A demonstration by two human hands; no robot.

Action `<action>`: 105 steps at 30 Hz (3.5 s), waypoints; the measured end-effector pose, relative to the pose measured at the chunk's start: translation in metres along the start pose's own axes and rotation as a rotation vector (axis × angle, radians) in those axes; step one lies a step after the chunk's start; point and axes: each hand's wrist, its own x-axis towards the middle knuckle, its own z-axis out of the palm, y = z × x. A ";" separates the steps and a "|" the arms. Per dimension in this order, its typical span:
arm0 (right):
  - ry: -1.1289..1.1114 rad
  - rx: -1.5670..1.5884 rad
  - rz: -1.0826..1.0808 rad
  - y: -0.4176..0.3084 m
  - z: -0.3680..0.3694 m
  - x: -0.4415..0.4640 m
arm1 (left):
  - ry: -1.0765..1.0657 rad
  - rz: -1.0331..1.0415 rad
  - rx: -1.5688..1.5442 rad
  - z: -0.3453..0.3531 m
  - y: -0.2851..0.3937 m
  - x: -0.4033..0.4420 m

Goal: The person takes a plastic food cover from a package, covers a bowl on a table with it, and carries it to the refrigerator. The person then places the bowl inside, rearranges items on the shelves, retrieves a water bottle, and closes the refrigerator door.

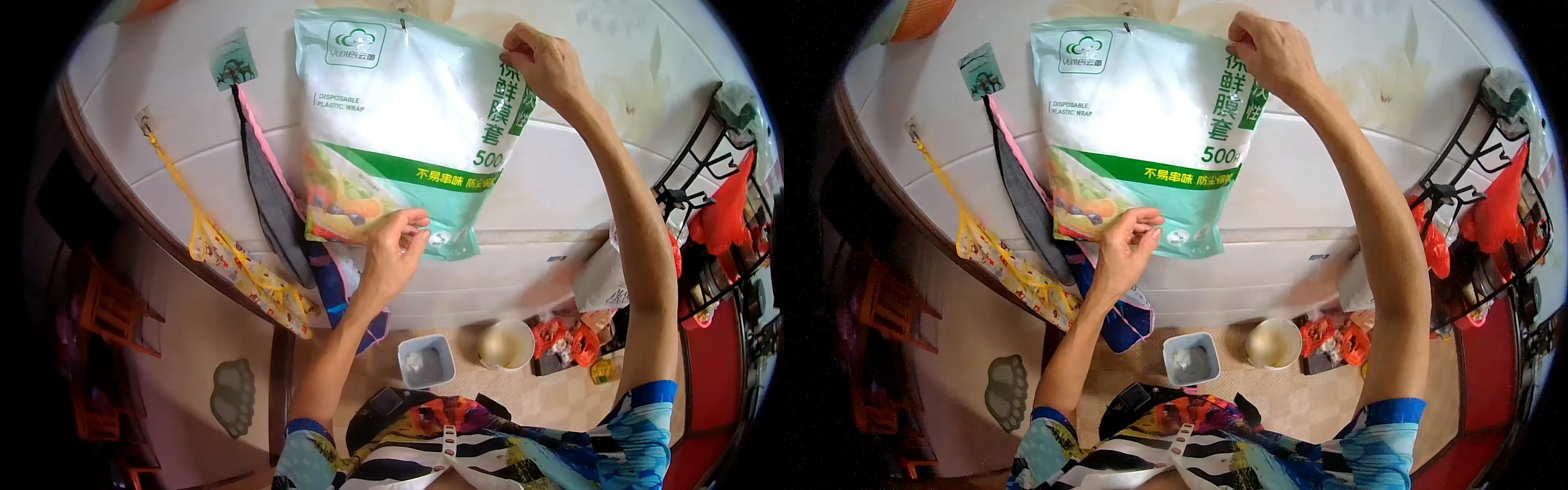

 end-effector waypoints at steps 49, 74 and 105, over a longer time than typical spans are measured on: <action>-0.580 0.389 -0.065 0.009 0.001 0.027 | 0.170 -0.073 0.183 0.036 0.007 -0.015; -0.038 -0.297 0.041 -0.023 0.004 0.020 | 0.021 -0.178 0.168 -0.119 -0.015 -0.133; -0.542 0.877 0.184 -0.140 -0.019 -0.088 | -0.006 -0.163 -1.032 -0.049 0.078 0.011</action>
